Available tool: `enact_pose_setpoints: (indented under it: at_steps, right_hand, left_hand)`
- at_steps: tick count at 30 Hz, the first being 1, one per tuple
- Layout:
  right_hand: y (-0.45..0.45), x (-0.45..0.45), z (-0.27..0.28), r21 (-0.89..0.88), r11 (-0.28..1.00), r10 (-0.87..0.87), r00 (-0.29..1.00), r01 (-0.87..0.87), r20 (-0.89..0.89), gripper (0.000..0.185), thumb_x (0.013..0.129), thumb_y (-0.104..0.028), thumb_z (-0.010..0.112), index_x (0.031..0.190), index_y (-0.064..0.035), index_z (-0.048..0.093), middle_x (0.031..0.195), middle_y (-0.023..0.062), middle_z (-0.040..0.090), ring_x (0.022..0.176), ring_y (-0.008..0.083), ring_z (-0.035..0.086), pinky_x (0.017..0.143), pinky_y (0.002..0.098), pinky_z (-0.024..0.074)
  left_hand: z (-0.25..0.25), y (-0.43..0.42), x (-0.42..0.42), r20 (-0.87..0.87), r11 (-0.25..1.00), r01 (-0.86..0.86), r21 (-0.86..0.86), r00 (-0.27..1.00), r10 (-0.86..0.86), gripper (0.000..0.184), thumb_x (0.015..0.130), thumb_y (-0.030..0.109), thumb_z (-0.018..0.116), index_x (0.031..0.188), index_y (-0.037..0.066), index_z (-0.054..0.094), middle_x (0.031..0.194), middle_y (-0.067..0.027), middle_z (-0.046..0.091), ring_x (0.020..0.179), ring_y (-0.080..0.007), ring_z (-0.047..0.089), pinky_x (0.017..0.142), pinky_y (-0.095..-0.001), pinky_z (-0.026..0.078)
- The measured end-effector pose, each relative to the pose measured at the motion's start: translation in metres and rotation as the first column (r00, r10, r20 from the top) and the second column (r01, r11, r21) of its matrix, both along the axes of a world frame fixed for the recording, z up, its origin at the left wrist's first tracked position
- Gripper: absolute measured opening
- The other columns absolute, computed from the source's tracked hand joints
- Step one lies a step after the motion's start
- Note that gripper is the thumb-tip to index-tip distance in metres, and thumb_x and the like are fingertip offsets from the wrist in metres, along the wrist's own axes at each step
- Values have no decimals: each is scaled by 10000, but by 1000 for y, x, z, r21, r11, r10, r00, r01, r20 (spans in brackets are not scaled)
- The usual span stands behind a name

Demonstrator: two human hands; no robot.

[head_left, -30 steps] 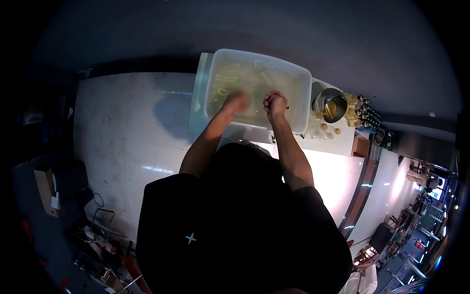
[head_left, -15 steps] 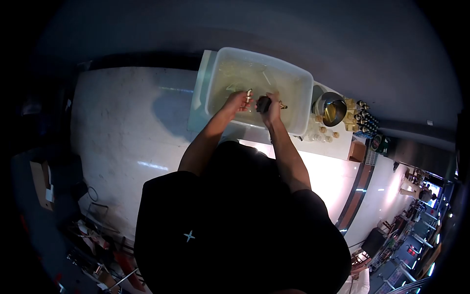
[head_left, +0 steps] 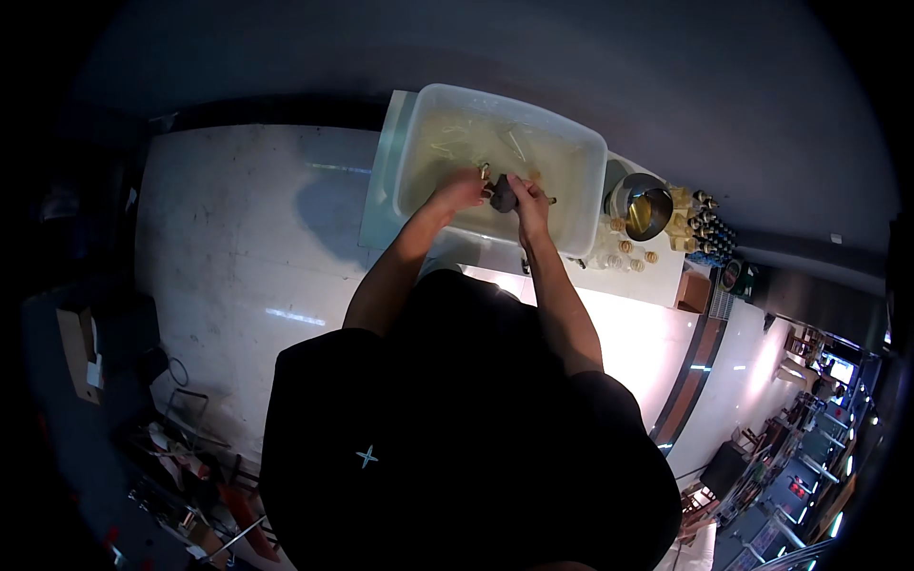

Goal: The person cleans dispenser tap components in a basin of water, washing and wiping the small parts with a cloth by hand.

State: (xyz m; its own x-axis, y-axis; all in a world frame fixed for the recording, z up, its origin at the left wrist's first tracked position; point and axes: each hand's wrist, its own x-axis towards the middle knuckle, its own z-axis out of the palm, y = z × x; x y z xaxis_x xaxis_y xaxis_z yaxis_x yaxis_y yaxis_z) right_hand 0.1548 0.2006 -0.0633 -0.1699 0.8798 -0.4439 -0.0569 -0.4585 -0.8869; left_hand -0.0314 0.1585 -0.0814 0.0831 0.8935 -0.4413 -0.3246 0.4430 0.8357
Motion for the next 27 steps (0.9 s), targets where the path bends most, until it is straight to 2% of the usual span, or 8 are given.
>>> enact_pose_setpoints:
  at_steps: [2, 8, 11, 14, 17, 23, 24, 27]
  right_hand:
    - [-5, -2, 14, -20, 1000, -1, 998, 2, 67, 395, 838, -328, 793, 1022, -74, 554, 954, 74, 627, 829, 150, 626, 778, 356, 545]
    - [-7, 7, -12, 95, 972, 141, 854, -217, 501, 651, 706, -310, 846, 1211, -26, 549, 982, 141, 646, 901, 236, 661, 798, 383, 552]
    - [4, 11, -32, -78, 689, 401, 290, -720, 869, 875, 649, -380, 838, 1375, -58, 470, 1093, 211, 649, 1024, 354, 653, 877, 469, 535]
    - [-19, 4, -22, -98, 693, 182, 42, -714, 982, 875, 589, -496, 823, 1302, -56, 569, 1164, 210, 661, 1042, 412, 647, 935, 480, 508]
    - [-10, -3, -11, -326, 644, 445, -8, -692, 896, 789, 588, -460, 830, 1230, -52, 619, 1145, 215, 668, 1031, 402, 653, 917, 469, 517]
    - [4, 6, -6, -91, 751, 528, 512, -654, 677, 638, 616, -368, 857, 1072, -32, 562, 1016, 146, 631, 887, 287, 671, 802, 456, 568]
    - [-4, -2, 17, -160, 885, 466, 823, -438, 325, 546, 657, -238, 844, 1036, -43, 503, 993, 125, 595, 843, 224, 641, 665, 360, 577]
    - [-9, -11, 28, 8, 980, 195, 958, -201, 212, 510, 694, -147, 815, 1061, -45, 477, 1041, 148, 582, 837, 232, 640, 575, 302, 561]
  left_hand:
    - [-39, 9, 2, -389, 972, 210, 107, 909, -154, 232, 909, 188, 614, 1126, 109, 626, 990, -57, 690, 906, -174, 674, 796, -323, 535]
    - [9, -5, -1, 71, 976, -107, -188, 990, 122, 247, 893, 263, 635, 1097, 123, 620, 1005, -45, 693, 907, -164, 671, 798, -318, 530]
    - [3, -4, -2, 78, 980, -97, -173, 991, 112, 274, 896, 267, 635, 1128, 124, 626, 1010, -41, 693, 907, -158, 671, 802, -318, 530]
    - [-35, -8, -5, 142, 994, -94, -51, 985, 100, 302, 895, 297, 652, 1139, 121, 635, 999, -41, 696, 909, -156, 672, 793, -307, 528]
    - [-39, -5, -5, 96, 991, -91, -99, 990, 100, 308, 896, 326, 667, 1124, 121, 644, 999, -49, 698, 916, -157, 672, 787, -307, 526]
    - [13, -4, 0, 45, 978, -127, -168, 990, 136, 276, 899, 334, 679, 1034, 98, 628, 911, -35, 696, 812, -157, 678, 669, -295, 525]
    - [9, -3, 1, 58, 975, -151, -165, 985, 163, 275, 904, 322, 678, 1046, 93, 627, 924, -44, 694, 816, -162, 679, 682, -299, 534]
    - [-6, -1, 2, 88, 966, -200, -162, 972, 216, 273, 922, 284, 667, 1085, 70, 623, 959, -67, 686, 826, -175, 682, 721, -313, 556]
